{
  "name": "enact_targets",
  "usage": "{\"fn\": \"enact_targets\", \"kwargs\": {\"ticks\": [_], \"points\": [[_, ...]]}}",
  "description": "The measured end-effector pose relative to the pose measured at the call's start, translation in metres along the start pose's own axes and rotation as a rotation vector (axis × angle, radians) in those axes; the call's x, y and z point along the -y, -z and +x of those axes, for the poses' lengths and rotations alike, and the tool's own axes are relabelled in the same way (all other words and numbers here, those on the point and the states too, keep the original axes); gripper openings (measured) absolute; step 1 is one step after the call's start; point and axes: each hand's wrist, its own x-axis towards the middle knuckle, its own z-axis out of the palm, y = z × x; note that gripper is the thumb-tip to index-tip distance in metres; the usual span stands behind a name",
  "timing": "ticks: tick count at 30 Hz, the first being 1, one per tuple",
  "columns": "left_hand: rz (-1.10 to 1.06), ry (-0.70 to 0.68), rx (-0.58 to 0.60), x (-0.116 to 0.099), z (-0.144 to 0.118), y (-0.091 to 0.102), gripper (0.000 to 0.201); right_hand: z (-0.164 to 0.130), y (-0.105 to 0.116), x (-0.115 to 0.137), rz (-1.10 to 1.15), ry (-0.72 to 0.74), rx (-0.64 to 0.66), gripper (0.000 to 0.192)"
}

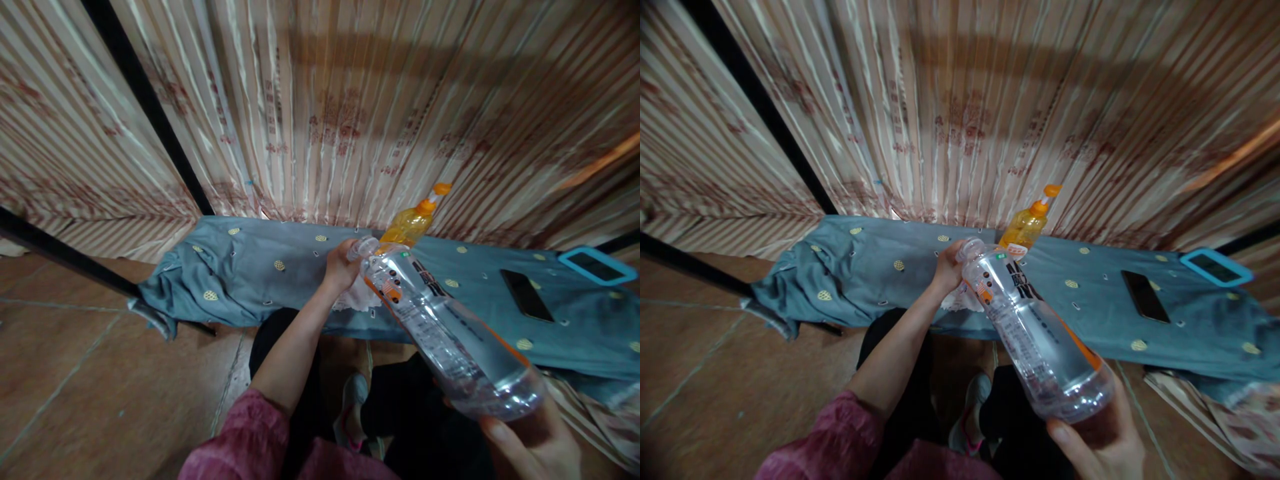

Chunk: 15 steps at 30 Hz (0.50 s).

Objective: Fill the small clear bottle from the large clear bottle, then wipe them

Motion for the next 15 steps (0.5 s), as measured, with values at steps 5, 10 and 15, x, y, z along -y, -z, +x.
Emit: {"fn": "enact_targets", "kwargs": {"ticks": [5,10,15], "points": [[-0.009,-0.007,0.004,0.0006,-0.0005,0.0002,0.011,0.0021,0.0014,-0.0020,0.036,-0.008,-0.019,0.092],[-0.017,0.000,0.004,0.0019,-0.0010,0.0002,0.014,0.0014,-0.0021,-0.0021,0.031,-0.005,0.005,0.092],[-0.024,-0.020,0.001,0.0037,-0.0009,0.0000,0.015,-0.0014,-0.0022,0.0010,-0.004,0.008,-0.005,0.096]]}}
